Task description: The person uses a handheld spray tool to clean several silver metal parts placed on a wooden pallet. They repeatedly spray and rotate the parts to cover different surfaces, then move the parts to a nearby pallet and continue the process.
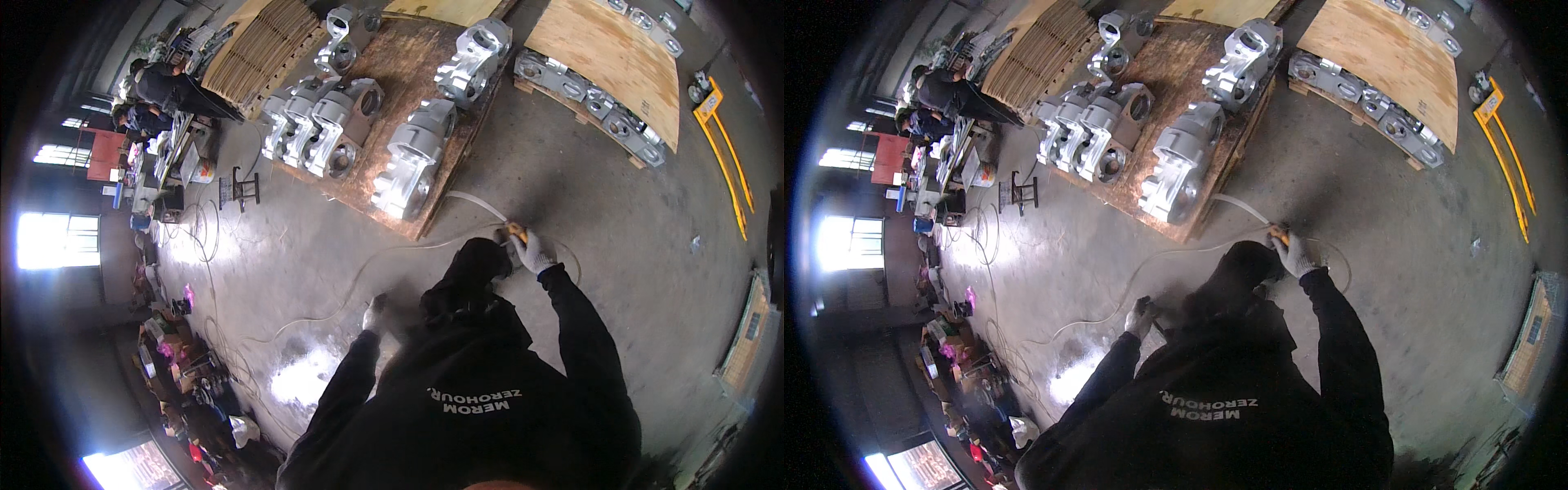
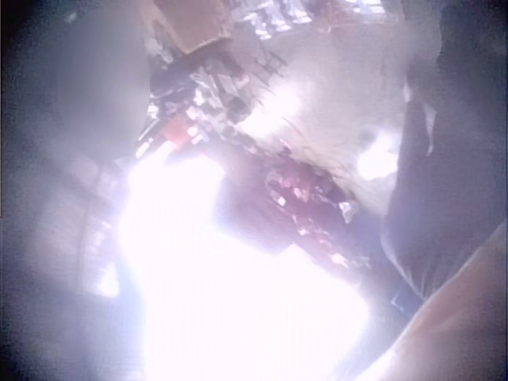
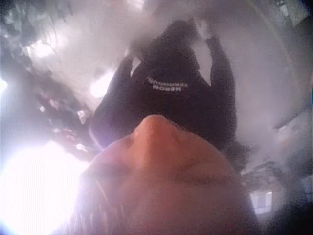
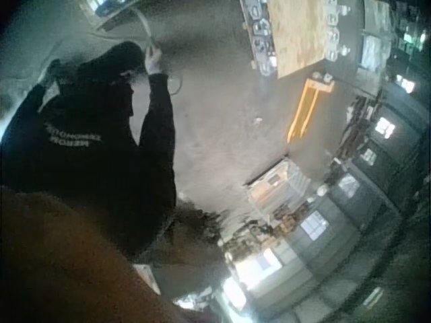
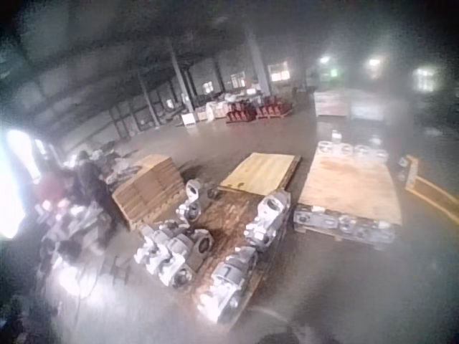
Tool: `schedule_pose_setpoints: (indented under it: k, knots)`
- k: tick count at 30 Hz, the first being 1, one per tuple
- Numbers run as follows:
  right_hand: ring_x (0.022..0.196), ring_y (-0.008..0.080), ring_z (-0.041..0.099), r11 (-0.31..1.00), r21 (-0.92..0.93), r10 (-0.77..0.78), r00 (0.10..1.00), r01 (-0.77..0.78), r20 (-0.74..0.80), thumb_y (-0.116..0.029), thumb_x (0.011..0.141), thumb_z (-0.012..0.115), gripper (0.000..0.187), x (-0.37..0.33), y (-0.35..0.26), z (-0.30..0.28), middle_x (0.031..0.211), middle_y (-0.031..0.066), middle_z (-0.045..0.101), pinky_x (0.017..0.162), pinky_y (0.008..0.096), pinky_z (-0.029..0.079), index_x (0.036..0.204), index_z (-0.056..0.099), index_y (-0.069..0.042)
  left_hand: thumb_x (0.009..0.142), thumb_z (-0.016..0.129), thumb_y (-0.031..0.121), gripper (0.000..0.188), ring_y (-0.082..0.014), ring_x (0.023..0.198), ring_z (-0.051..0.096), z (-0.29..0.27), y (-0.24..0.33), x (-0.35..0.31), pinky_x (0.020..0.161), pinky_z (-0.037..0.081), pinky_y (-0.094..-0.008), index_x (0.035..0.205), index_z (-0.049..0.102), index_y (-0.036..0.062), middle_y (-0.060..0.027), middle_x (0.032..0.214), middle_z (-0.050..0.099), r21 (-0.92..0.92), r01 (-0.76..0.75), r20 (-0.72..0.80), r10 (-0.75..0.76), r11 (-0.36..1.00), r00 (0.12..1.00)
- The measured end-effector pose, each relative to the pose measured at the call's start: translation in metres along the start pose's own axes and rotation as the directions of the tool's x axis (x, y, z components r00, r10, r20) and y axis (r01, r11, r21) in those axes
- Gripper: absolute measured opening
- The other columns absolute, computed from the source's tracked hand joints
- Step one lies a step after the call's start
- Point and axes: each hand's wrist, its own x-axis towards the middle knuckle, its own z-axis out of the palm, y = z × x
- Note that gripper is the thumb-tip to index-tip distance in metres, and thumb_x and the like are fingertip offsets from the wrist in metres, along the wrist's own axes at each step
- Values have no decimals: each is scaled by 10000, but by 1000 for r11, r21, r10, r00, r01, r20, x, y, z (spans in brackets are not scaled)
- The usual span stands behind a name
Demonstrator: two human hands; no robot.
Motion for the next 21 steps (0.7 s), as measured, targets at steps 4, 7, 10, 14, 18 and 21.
schedule_pose_setpoints:
  k: [4, 7, 10, 14, 18, 21]
  knots:
    - [691, 440, 632, 974, -124, 193, 981, -190, 8, -420, 921, 593, 389, -59, 3, -14, 742, 234, 649, 566, 489, 480, 925, 613, -31, 963, 498, 356, 410, -351, 1072, 613, 9, 27, -31, 932, 483, -412, 1207, 588, 38, -184, 1157, 654, 47, 437, 77, -440, 898, 895]
    - [711, 447, 631, 994, -98, 52, 999, -53, -15, -423, 920, 586, 395, -68, -25, 5, 781, 244, 648, 583, 511, 480, 944, 592, -29, 953, 485, 394, 409, -380, 1074, 603, -37, -32, -60, 926, 479, -438, 1192, 602, 84, -207, 1138, 647, 680, -377, 459, 36, 629, 888]
    - [767, 443, 640, 960, -165, 238, 970, -226, 58, -427, 923, 565, 426, -86, -23, 17, 906, 252, 650, 633, 524, 502, 1056, 543, -22, 960, 469, 381, 397, -377, 1058, 607, -40, -38, -51, 913, 480, -440, 1197, 593, 87, -198, 1162, 629, 474, 262, 232, -407, 841, 884]
    - [763, 443, 641, 964, -60, 261, 964, -258, 43, -420, 932, 552, 431, -96, -8, 35, 872, 266, 644, 633, 529, 499, 1114, 511, -31, 962, 498, 338, 374, -292, 985, 612, -38, 2, -4, 848, 491, -384, 1191, 575, 53, -151, 1108, 628, 323, 127, 209, -201, 938, 957]
    - [759, 427, 646, 959, -199, 252, 926, -201, 281, -411, 931, 566, 381, -90, 14, 61, 792, 223, 653, 620, 512, 499, 1083, 513, -65, 956, 542, 304, 339, -273, 962, 620, -29, 98, 35, 802, 509, -371, 1186, 574, 56, -129, 1097, 634, 70, 48, 244, -64, 996, 968]
    - [701, 425, 637, 986, 25, 166, 984, -164, -65, -386, 932, 568, 328, -63, -5, 107, 757, 211, 650, 568, 528, 472, 1033, 528, -77, 950, 539, 265, 302, -329, 1014, 623, -57, 121, 32, 817, 521, -401, 1186, 580, 82, -146, 1140, 636, 193, -144, 250, 93, 971, 964]
